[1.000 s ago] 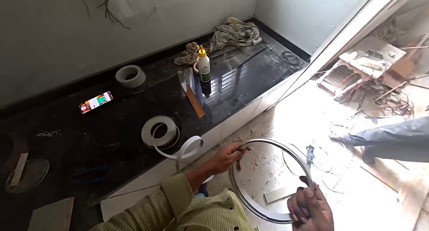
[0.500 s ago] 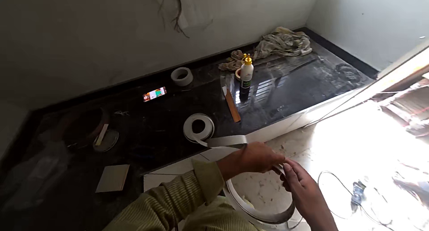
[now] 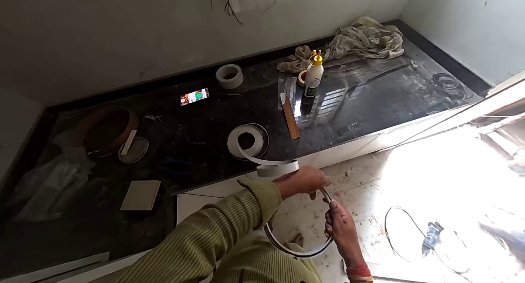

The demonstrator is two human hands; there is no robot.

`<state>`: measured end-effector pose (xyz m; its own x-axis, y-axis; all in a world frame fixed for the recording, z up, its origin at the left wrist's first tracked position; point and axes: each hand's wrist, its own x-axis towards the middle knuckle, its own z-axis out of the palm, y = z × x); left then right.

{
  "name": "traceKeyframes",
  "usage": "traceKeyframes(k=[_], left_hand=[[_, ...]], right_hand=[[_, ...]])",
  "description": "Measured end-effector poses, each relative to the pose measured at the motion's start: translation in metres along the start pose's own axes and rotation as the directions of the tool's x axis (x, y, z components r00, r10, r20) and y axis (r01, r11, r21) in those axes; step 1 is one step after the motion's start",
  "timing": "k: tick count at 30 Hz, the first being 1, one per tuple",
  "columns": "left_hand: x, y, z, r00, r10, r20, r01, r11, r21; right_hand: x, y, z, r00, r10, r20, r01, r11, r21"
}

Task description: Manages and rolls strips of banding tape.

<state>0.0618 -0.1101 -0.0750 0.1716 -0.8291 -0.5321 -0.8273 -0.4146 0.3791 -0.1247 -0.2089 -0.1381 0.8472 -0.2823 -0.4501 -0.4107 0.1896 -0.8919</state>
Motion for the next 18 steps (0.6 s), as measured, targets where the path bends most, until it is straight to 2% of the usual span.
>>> traceKeyframes(k=[2,4,6,8,10,11,12,13,14,15,16,17,18], left_hand=[[0.002,0.002,0.002,0.993,0.037,-0.108,-0.039,0.999,-0.012],[-0.005,0.004,0.001,0.96,0.141,-0.241,-0.145,0.989,0.002],[-0.028,0.006,0.004,0.869,0.3,-0.393,-0.324,0.946,0.006],[-0.067,0.002,0.017,0.757,0.329,-0.565,-0.433,0.899,-0.057],[-0.111,-0.01,0.043,0.67,0.157,-0.725,-0.441,0.87,-0.22],[-0.128,-0.015,0.061,0.62,-0.01,-0.785,-0.399,0.857,-0.326],[-0.141,-0.016,0.078,0.583,-0.22,-0.782,-0.32,0.823,-0.47],[-0.15,-0.013,0.092,0.59,-0.421,-0.689,-0.235,0.727,-0.646],[-0.156,-0.007,0.1,0.643,-0.561,-0.522,-0.171,0.559,-0.812],[-0.158,0.004,0.104,0.713,-0.614,-0.339,-0.133,0.356,-0.925],[-0.156,0.019,0.107,0.773,-0.595,-0.223,-0.14,0.183,-0.973],[-0.152,0.033,0.109,0.821,-0.544,-0.172,-0.18,0.038,-0.983],[-0.146,0.046,0.112,0.836,-0.522,-0.17,-0.243,-0.075,-0.967]], right_hand=[[0.002,-0.003,0.003,0.997,0.04,-0.059,-0.03,0.988,0.154],[0.004,-0.006,0.002,0.993,0.069,-0.097,-0.044,0.97,0.237],[0.003,-0.004,-0.002,0.987,0.122,-0.104,-0.086,0.95,0.299],[0.002,0.001,-0.011,0.964,0.248,-0.091,-0.192,0.896,0.401],[0.003,0.012,-0.019,0.921,0.386,-0.046,-0.307,0.797,0.52],[0.003,0.019,-0.02,0.901,0.434,-0.004,-0.352,0.736,0.578],[0.001,0.025,-0.02,0.885,0.463,0.041,-0.386,0.681,0.622],[0.0,0.03,-0.017,0.875,0.479,0.078,-0.408,0.641,0.65],[-0.001,0.034,-0.011,0.868,0.488,0.095,-0.418,0.612,0.671],[-0.002,0.037,-0.003,0.864,0.494,0.098,-0.418,0.594,0.687],[-0.003,0.041,0.007,0.866,0.492,0.088,-0.407,0.592,0.695],[-0.004,0.044,0.018,0.873,0.482,0.079,-0.39,0.591,0.706],[-0.004,0.05,0.029,0.881,0.466,0.082,-0.378,0.588,0.716]])
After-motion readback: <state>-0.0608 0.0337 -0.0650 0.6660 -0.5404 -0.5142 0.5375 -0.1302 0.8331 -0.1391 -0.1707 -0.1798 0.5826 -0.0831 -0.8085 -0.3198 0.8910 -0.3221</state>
